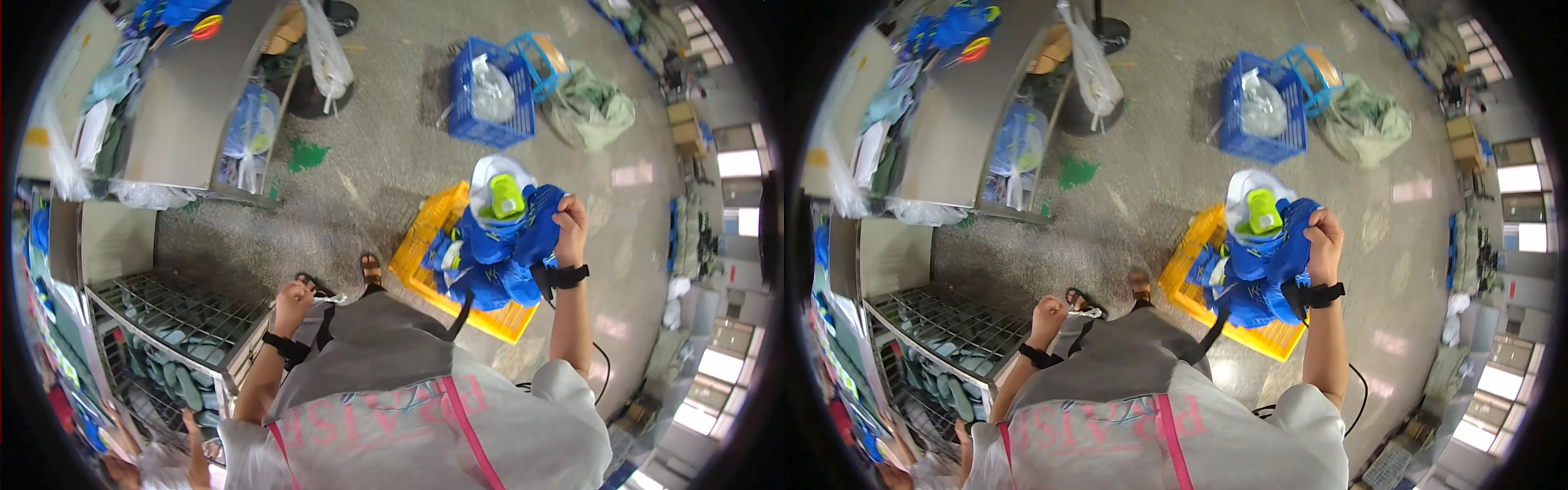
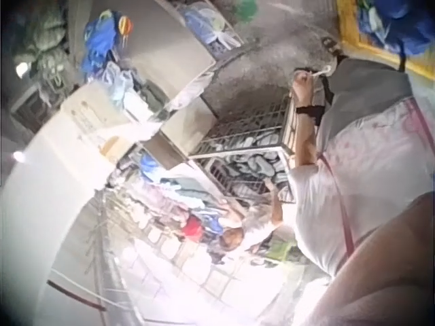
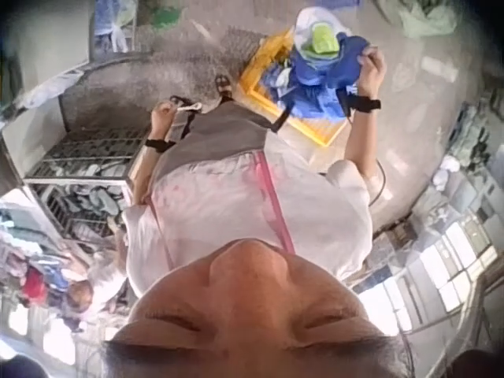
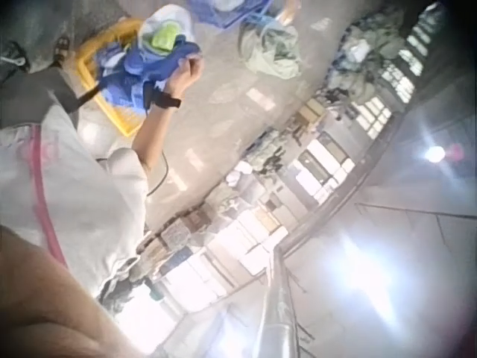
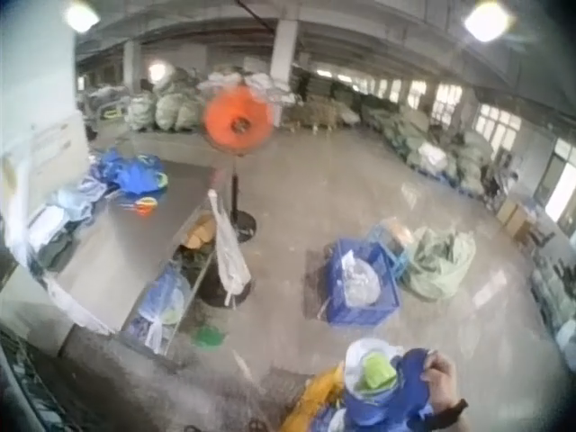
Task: Sorting and organizing blue shoe upper components on a metal workbench in a factory setting.
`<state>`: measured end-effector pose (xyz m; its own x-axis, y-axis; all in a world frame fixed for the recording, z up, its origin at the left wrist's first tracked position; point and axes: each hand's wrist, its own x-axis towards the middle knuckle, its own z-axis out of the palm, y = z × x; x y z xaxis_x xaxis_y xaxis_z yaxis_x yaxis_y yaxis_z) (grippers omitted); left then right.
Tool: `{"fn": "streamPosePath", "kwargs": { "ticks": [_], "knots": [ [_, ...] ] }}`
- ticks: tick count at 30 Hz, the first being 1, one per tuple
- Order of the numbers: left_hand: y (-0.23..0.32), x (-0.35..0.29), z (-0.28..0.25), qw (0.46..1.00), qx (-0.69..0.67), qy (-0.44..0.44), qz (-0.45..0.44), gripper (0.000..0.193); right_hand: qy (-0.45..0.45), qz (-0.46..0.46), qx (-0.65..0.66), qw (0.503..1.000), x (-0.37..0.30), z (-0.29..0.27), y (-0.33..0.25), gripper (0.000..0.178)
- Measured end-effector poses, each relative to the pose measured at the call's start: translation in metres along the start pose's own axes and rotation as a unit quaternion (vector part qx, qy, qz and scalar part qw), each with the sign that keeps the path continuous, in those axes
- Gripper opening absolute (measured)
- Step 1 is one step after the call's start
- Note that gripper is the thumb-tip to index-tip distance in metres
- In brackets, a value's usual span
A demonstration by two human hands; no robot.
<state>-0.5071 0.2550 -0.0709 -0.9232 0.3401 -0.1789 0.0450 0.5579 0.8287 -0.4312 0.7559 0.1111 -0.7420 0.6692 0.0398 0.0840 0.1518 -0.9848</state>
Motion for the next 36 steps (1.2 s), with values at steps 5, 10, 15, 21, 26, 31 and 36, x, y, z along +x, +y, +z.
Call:
{"fn": "streamPosePath", "kwargs": {
  "ticks": [5, 10, 15, 21, 26, 31, 36],
  "knots": [
    [-0.009, 0.025, -0.044, 0.98, -0.173, -0.034, -0.094, 0.017, -0.136, -0.209, 0.002, 0.968, 0.061, 0.118, -0.146, 0.018],
    [-0.037, 0.05, -0.116, 0.975, -0.213, 0.051, -0.044, 0.016, -0.218, -0.455, -0.053, 0.862, 0.106, 0.251, -0.318, 0.019],
    [-0.043, 0.055, -0.198, 0.931, -0.33, 0.136, -0.076, 0.022, -0.266, -0.559, -0.169, 0.767, 0.1, 0.29, -0.417, 0.013],
    [-0.097, 0.064, -0.223, 0.943, -0.247, 0.207, -0.084, 0.014, -0.334, -0.581, -0.344, 0.657, 0.135, 0.41, -0.318, 0.013],
    [-0.098, 0.108, -0.238, 0.934, -0.279, 0.2, -0.097, 0.02, -0.331, -0.603, -0.394, 0.61, 0.221, 0.518, -0.146, 0.014],
    [-0.102, 0.171, -0.242, 0.934, -0.107, 0.315, -0.127, 0.053, -0.376, -0.509, -0.348, 0.691, 0.25, 0.601, -0.056, 0.006],
    [-0.082, 0.22, -0.23, 0.894, -0.2, 0.361, -0.173, 0.081, -0.474, -0.592, -0.282, 0.588, 0.283, 0.666, -0.068, 0.007]
  ]
}}
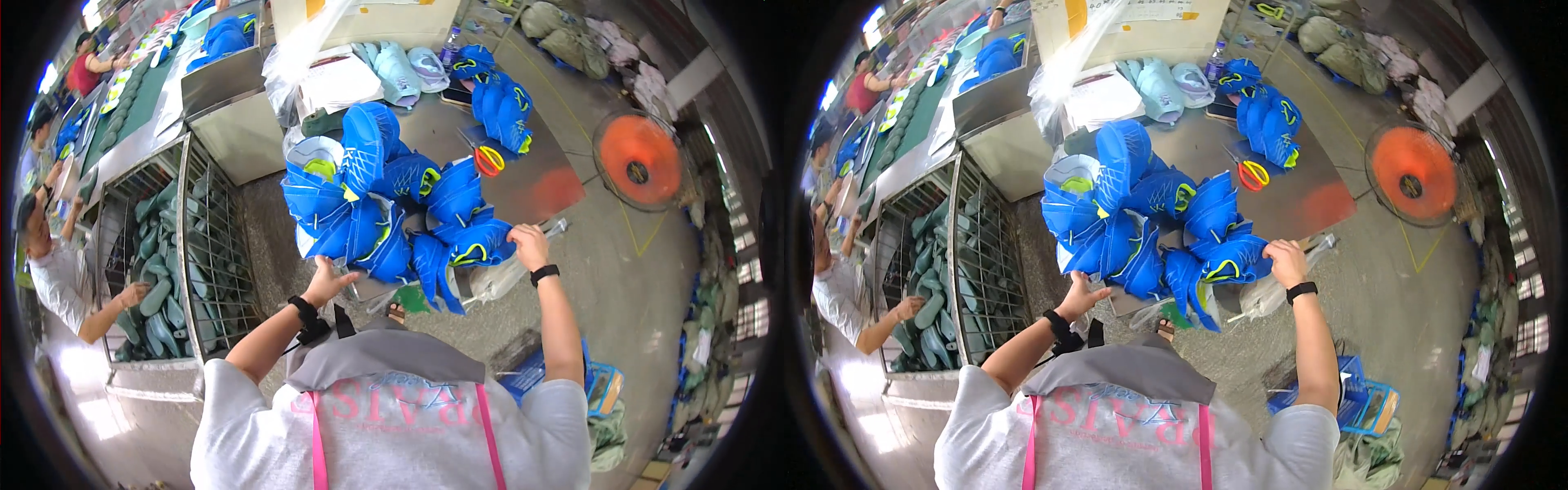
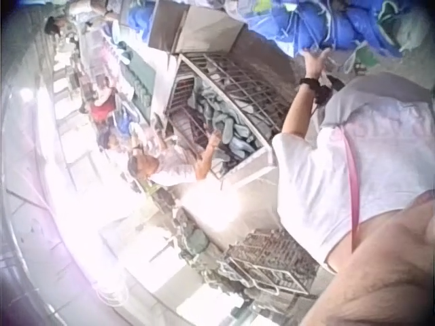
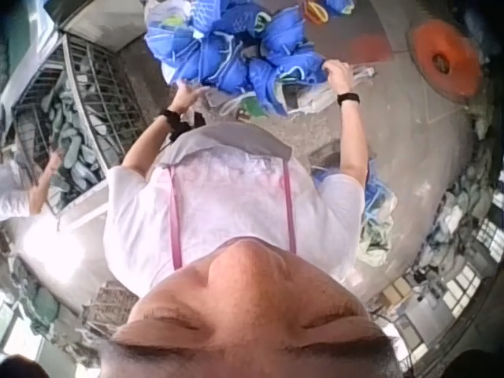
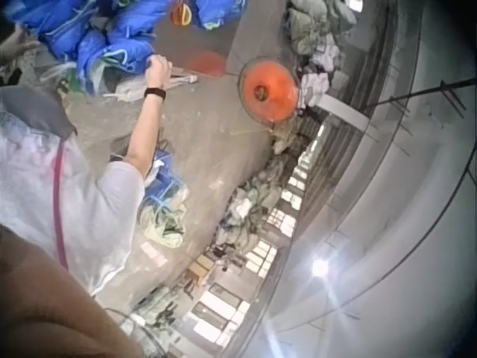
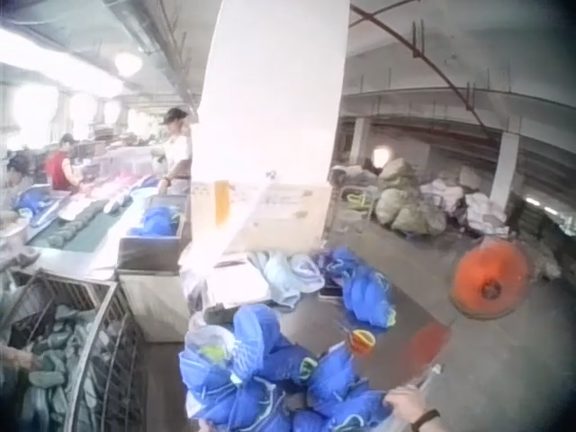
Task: Sorting and organizing blue shoe upper components on a metal workbench in a factory setting.
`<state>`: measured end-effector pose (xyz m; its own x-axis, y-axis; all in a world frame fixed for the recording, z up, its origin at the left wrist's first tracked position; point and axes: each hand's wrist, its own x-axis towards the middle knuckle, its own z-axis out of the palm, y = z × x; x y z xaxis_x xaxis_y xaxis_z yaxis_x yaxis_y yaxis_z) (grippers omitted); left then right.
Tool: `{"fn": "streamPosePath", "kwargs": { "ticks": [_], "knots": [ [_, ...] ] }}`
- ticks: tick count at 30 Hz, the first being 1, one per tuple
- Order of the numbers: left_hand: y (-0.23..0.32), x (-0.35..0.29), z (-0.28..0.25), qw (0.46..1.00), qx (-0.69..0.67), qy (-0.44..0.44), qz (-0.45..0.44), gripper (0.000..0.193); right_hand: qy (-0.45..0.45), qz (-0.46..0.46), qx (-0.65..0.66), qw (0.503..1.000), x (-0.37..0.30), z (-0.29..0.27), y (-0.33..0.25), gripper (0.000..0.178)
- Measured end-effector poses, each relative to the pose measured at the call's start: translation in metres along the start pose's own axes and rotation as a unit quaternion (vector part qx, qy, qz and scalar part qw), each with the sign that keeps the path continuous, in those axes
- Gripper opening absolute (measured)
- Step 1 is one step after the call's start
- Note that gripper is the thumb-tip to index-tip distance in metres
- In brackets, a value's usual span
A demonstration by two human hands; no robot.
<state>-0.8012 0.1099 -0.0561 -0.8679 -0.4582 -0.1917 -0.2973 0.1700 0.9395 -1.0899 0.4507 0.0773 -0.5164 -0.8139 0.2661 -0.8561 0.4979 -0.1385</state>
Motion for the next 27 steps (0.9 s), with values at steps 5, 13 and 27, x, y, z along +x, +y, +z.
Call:
{"fn": "streamPosePath", "kwargs": {
  "ticks": [5, 13, 27],
  "knots": [
    [0.022, 0.011, 0.003, 0.969, 0.124, 0.213, 0.031, 0.058, -0.007, -0.108, -0.005, 0.994, 0.062, 0.001, 0.047, 0.008],
    [0.047, 0.028, 0.027, 0.951, 0.194, 0.242, 0.001, 0.046, -0.089, -0.043, -0.004, 0.995, 0.145, 0.016, 0.11, 0.012],
    [0.044, 0.046, 0.052, 0.979, 0.185, 0.047, 0.078, 0.069, -0.253, -0.125, -0.039, 0.959, 0.104, 0.085, -0.111, 0.111]
  ]
}}
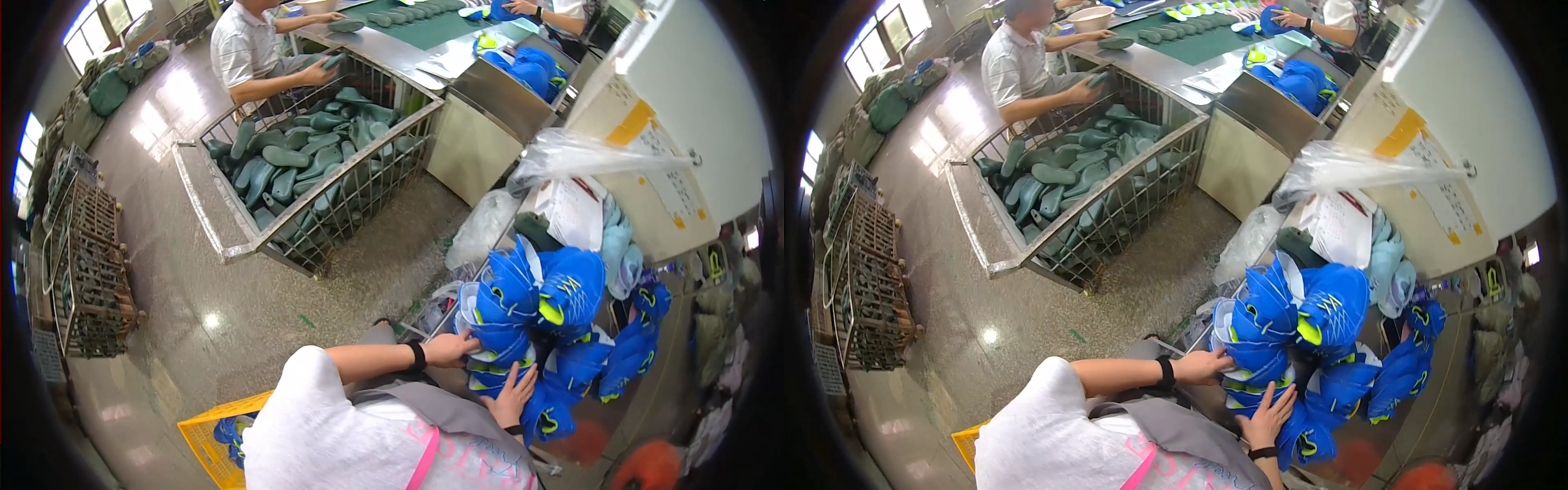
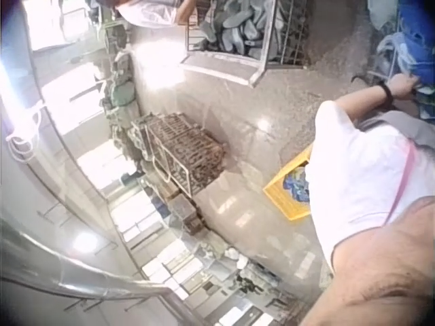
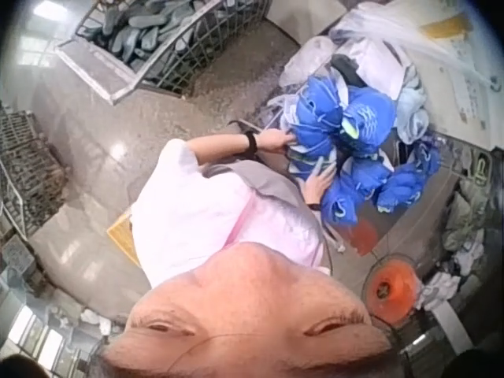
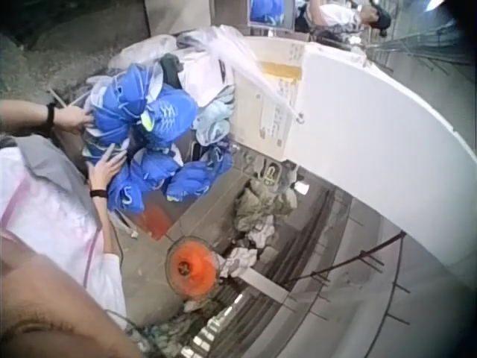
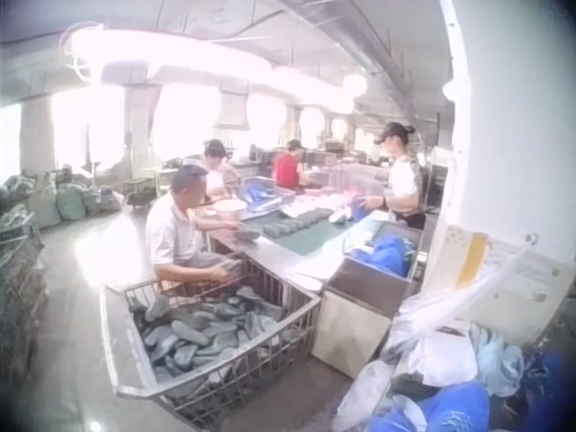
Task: Sorting and organizing blue shoe upper components on a metal workbench in a factory setting.
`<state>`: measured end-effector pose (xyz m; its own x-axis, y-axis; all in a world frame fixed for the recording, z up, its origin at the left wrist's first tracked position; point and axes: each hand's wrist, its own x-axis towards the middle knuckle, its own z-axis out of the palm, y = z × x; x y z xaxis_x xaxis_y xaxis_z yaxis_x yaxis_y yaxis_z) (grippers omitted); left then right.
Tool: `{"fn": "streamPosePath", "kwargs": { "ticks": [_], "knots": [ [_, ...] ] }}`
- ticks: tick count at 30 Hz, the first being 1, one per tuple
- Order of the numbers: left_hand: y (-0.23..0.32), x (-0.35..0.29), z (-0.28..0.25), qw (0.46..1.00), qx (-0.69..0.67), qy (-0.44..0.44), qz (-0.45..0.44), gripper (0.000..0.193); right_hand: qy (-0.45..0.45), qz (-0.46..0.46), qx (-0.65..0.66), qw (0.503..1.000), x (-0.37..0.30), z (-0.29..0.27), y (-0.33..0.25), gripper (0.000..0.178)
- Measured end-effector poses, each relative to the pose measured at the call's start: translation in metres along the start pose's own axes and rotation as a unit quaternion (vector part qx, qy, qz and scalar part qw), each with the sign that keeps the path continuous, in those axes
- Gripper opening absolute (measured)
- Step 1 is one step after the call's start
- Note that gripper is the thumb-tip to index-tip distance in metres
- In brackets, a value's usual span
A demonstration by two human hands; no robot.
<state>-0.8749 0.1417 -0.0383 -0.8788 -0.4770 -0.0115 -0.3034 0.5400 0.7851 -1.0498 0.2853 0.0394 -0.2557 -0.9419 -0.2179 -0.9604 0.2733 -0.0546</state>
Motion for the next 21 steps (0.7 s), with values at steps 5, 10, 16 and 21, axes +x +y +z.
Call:
{"fn": "streamPosePath", "kwargs": {
  "ticks": [5, 10, 16, 21],
  "knots": [
    [-0.012, 0.018, -0.005, 0.998, 0.009, 0.021, 0.051, 0.048, -0.053, 0.076, 0.114, 0.989, 0.031, 0.007, 0.05, 0.121],
    [0.037, 0.038, -0.067, 0.989, 0.014, 0.046, 0.138, 0.028, -0.126, -0.07, 0.349, 0.926, 0.082, -0.014, 0.087, 0.097],
    [0.064, 0.067, -0.115, 0.974, 0.196, 0.044, 0.108, 0.021, -0.529, 0.028, 0.424, 0.735, 0.105, 0.03, 0.07, 0.066],
    [0.072, 0.09, -0.099, 0.973, 0.23, 0.015, 0.031, 0.022, -0.089, -0.13, 0.148, 0.976, 0.11, -0.058, 0.094, 0.028]
  ]
}}
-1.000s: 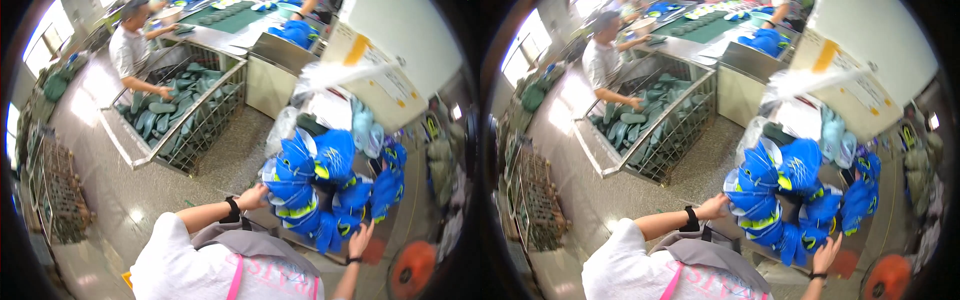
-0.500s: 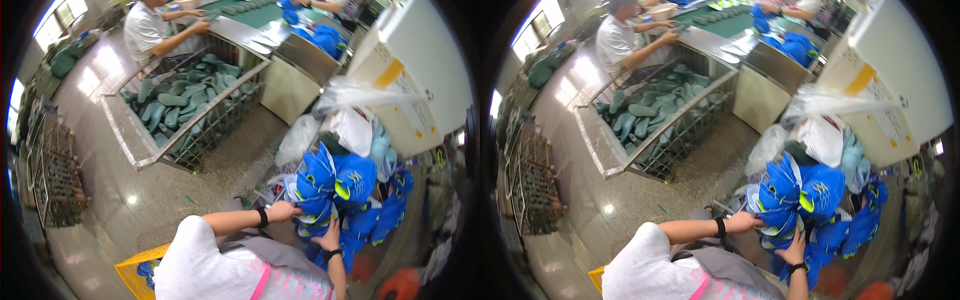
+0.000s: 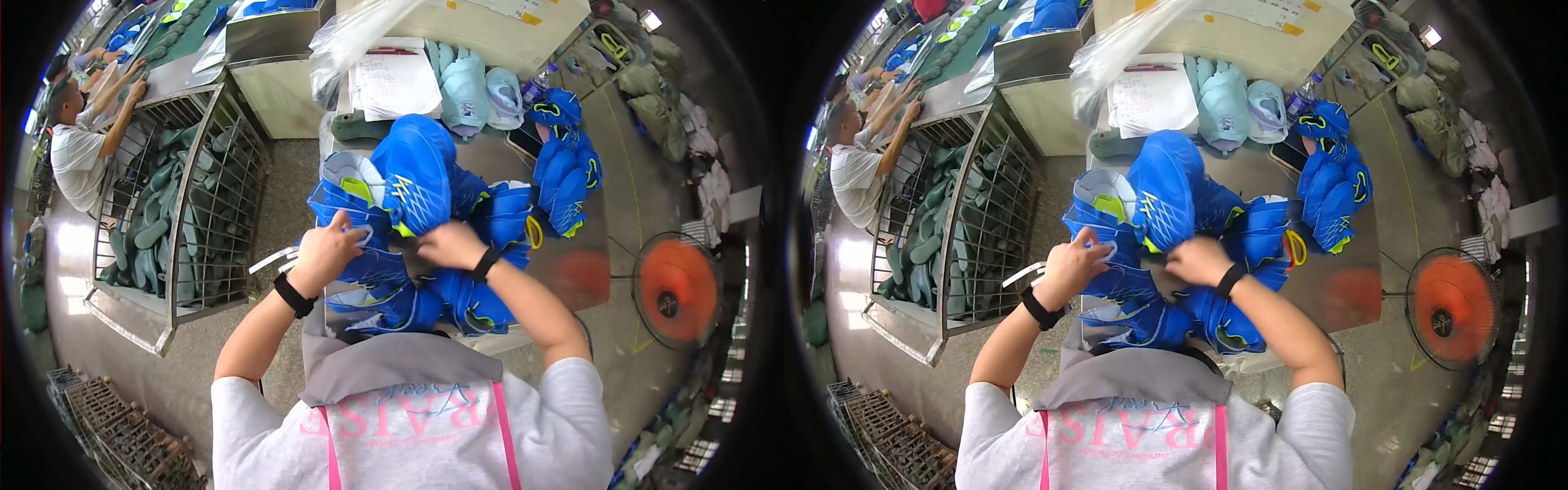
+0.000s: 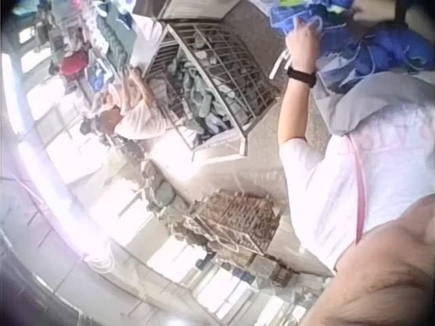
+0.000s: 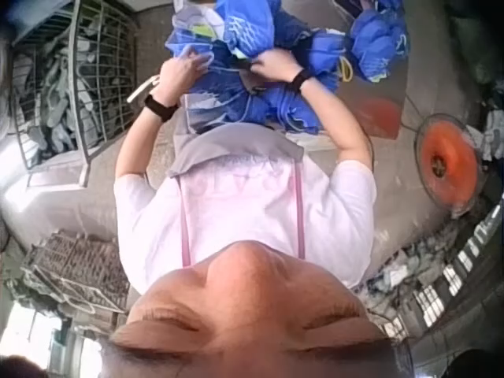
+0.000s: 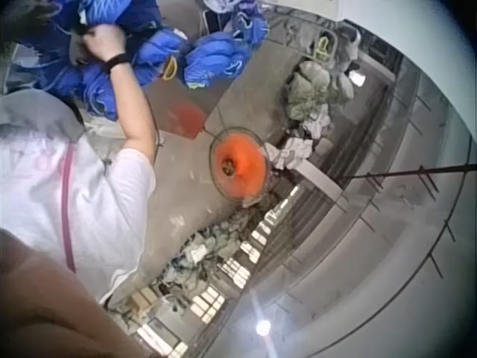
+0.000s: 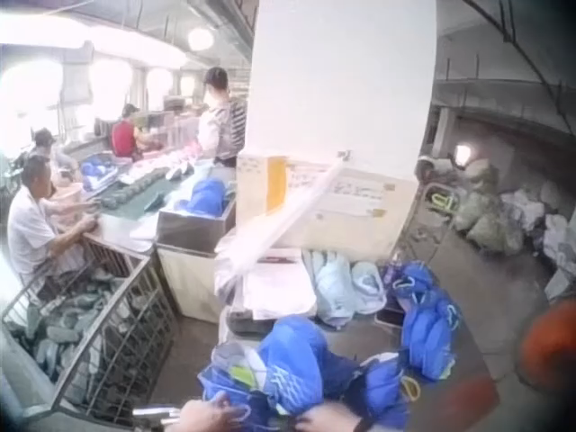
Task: Sorting and organizing blue shoe upper components on a metal workbench in a factory setting.
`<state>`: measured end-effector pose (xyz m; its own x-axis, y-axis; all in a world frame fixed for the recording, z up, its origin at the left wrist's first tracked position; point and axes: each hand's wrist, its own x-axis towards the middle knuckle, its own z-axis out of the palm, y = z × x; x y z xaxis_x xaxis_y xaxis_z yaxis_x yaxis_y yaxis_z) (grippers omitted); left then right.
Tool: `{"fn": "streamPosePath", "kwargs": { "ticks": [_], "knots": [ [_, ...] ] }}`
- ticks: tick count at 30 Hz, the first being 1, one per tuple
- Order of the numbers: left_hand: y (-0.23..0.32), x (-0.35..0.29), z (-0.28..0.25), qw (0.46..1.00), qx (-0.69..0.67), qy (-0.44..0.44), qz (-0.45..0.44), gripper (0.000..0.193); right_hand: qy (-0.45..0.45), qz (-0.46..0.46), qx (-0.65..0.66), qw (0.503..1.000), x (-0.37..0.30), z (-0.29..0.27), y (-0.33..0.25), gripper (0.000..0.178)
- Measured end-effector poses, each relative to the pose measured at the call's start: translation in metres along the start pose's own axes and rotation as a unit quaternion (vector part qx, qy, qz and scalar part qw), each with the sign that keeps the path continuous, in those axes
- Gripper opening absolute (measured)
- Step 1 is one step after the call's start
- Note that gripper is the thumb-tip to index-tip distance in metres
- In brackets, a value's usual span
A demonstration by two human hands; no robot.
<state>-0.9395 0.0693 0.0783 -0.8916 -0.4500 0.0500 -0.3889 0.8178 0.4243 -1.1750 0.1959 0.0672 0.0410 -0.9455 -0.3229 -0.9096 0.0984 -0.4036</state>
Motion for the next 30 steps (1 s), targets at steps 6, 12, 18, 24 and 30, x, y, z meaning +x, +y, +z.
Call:
{"fn": "streamPosePath", "kwargs": {
  "ticks": [6, 12, 18, 24, 30],
  "knots": [
    [0.13, 0.069, -0.007, 0.992, 0.027, 0.019, 0.125, 0.037, 0.247, 0.0, -0.034, 0.969, 0.013, -0.09, 0.141, 0.029],
    [0.076, 0.107, 0.048, 0.965, 0.251, 0.051, -0.066, 0.023, 0.015, -0.066, -0.117, 0.991, 0.05, -0.041, 0.108, 0.086],
    [-0.032, 0.061, -0.004, 0.943, 0.251, 0.022, -0.218, 0.031, 0.076, -0.042, -0.256, 0.963, 0.003, -0.028, 0.069, 0.088],
    [0.077, 0.125, 0.011, 0.983, 0.142, 0.008, 0.119, 0.032, -0.034, -0.105, -0.235, 0.966, 0.007, -0.048, 0.044, 0.086],
    [0.041, 0.16, 0.079, 0.964, 0.259, -0.008, 0.049, 0.024, 0.009, -0.1, -0.23, 0.968, 0.021, -0.038, 0.066, 0.083]
  ]
}}
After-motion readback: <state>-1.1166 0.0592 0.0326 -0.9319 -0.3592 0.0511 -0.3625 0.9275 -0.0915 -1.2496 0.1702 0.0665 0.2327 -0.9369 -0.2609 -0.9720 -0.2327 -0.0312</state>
